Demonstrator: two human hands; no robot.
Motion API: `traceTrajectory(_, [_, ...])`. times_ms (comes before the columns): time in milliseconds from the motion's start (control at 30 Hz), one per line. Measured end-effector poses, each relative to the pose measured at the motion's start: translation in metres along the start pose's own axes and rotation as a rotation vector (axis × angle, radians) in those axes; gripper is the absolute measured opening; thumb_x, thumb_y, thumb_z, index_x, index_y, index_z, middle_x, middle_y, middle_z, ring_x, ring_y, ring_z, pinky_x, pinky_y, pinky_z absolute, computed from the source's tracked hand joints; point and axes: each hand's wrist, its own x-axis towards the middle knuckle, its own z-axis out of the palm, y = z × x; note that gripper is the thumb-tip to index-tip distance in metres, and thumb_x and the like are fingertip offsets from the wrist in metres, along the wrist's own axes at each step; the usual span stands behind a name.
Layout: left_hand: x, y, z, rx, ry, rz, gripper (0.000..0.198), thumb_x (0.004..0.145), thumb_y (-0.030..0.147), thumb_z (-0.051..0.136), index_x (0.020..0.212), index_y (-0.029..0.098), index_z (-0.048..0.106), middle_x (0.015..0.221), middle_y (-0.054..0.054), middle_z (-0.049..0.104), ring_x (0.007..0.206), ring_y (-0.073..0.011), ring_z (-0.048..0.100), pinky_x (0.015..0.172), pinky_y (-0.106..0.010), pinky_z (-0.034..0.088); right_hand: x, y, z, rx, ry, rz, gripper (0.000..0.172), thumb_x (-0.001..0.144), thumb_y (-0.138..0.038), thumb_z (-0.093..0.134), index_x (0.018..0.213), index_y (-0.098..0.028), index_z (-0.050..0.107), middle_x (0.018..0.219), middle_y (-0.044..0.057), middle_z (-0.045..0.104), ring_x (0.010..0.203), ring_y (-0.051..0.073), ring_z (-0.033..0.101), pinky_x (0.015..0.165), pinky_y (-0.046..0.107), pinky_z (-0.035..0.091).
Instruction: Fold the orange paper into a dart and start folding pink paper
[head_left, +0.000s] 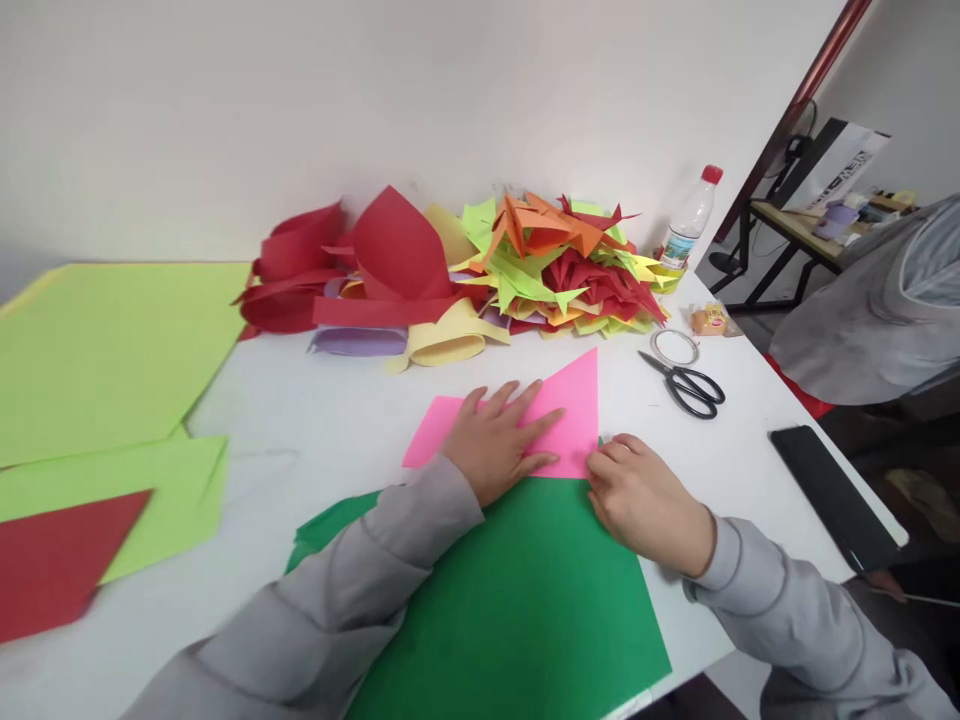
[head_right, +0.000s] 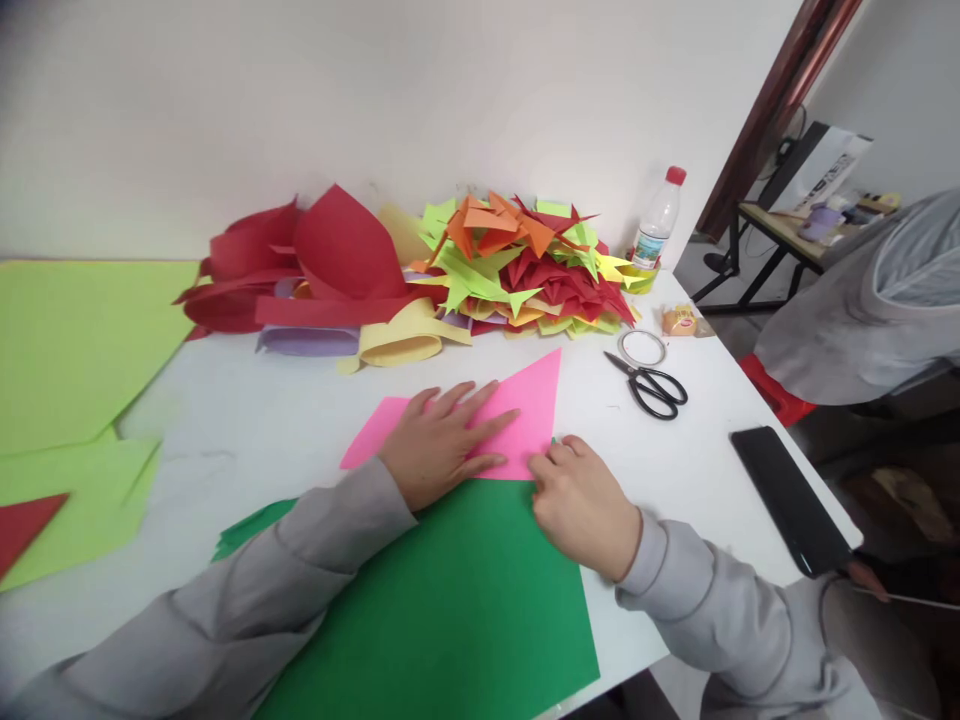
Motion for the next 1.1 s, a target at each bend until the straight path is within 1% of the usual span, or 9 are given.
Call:
traceTrajectory(167, [-0.008, -0.015, 0.003, 0.088, 0.073, 0.031, 0.057, 0.087, 0.058, 0.049, 0.134, 0.025, 0.052, 0.143, -0.018, 0.046, 0.123, -0.041, 0.047, 0.092, -0.06, 0.036, 0.0, 0.004, -0.004, -0.012, 0.023, 0.0, 0.027, 0.089, -0.017, 0.052, 0.064, -0.016, 0.061, 0.076, 0.005, 0.057, 0.074, 0.019, 0.048, 0.076, 0.038, 0.035])
traceTrajectory(267, [-0.017, -0.014, -0.001, 0.134, 0.198, 0.082, 0.042, 0.092, 0.041, 0.05, 0.126, 0.019, 0.057, 0.137, -0.019, 0.052, 0.12, -0.0395, 0.05, 0.09, -0.058, 0.039, 0.0, 0.008, -0.004, 0.012, 0.037, -0.005, 0.026, 0.088, -0.018, 0.052, 0.065, -0.016, 0.062, 0.08, 0.006, 0.06, 0.077, 0.019, 0.05, 0.079, 0.039, 0.035])
traceTrajectory(367, [-0.025, -0.004, -0.008, 0.055, 0.417, 0.223, 0.022, 0.093, 0.023, 0.048, 0.107, 0.019, 0.065, 0.12, -0.012, 0.065, 0.11, -0.0301, 0.057, 0.087, -0.046, 0.043, 0.0, 0.015, -0.001, 0.059, 0.062, -0.038, 0.025, 0.087, -0.019, 0.052, 0.065, -0.016, 0.063, 0.086, 0.007, 0.063, 0.081, 0.019, 0.053, 0.082, 0.039, 0.035])
traceTrajectory(467, [-0.026, 0.007, -0.014, 0.018, 0.517, 0.408, 0.014, 0.091, 0.016, 0.051, 0.09, 0.017, 0.065, 0.094, -0.007, 0.071, 0.09, -0.0221, 0.061, 0.076, -0.036, 0.047, -0.001, 0.022, 0.005, 0.118, 0.122, -0.075, 0.024, 0.086, -0.02, 0.053, 0.065, -0.015, 0.064, 0.09, 0.007, 0.063, 0.082, 0.018, 0.055, 0.084, 0.037, 0.036])
traceTrajectory(600, [-0.021, 0.011, -0.015, 0.063, 0.532, 0.524, 0.02, 0.09, 0.008, 0.047, 0.081, 0.012, 0.064, 0.075, -0.006, 0.068, 0.07, -0.0187, 0.059, 0.067, -0.035, 0.048, 0.0, 0.028, 0.012, 0.177, 0.214, -0.092, 0.023, 0.087, -0.022, 0.053, 0.068, -0.016, 0.066, 0.089, 0.006, 0.064, 0.081, 0.017, 0.055, 0.084, 0.035, 0.037])
traceTrajectory(767, [-0.02, 0.011, -0.012, 0.08, 0.547, 0.546, 0.023, 0.089, 0.007, 0.044, 0.079, 0.01, 0.064, 0.07, -0.007, 0.065, 0.062, -0.0172, 0.057, 0.057, -0.032, 0.046, 0.007, 0.023, 0.016, 0.083, 0.296, -0.116, 0.024, 0.09, -0.03, 0.054, 0.073, -0.015, 0.064, 0.073, 0.005, 0.059, 0.075, 0.019, 0.051, 0.079, 0.035, 0.038])
traceTrajectory(867, [-0.021, 0.013, -0.013, 0.084, 0.575, 0.536, 0.02, 0.088, 0.007, 0.046, 0.079, 0.01, 0.064, 0.071, -0.006, 0.065, 0.062, -0.0171, 0.057, 0.058, -0.032, 0.046, 0.012, 0.019, 0.018, -0.032, 0.371, -0.131, 0.021, 0.092, -0.02, 0.051, 0.075, -0.014, 0.063, 0.066, 0.003, 0.055, 0.067, 0.018, 0.047, 0.072, 0.033, 0.038])
traceTrajectory(967, [-0.021, 0.014, -0.014, 0.079, 0.607, 0.526, 0.018, 0.088, 0.007, 0.047, 0.082, 0.01, 0.064, 0.075, -0.007, 0.067, 0.065, -0.0178, 0.058, 0.058, -0.033, 0.046, 0.016, 0.018, 0.02, -0.087, 0.433, -0.18, 0.026, 0.092, -0.008, 0.046, 0.072, -0.014, 0.061, 0.062, 0.003, 0.055, 0.063, 0.016, 0.045, 0.069, 0.032, 0.036])
traceTrajectory(1100, [-0.021, 0.017, -0.017, 0.067, 0.643, 0.508, 0.018, 0.087, 0.006, 0.046, 0.08, 0.01, 0.063, 0.072, -0.007, 0.066, 0.063, -0.0175, 0.057, 0.054, -0.032, 0.045, 0.018, 0.017, 0.02, -0.086, 0.486, -0.237, 0.027, 0.092, -0.007, 0.046, 0.071, -0.014, 0.062, 0.063, 0.003, 0.057, 0.063, 0.016, 0.046, 0.071, 0.032, 0.037])
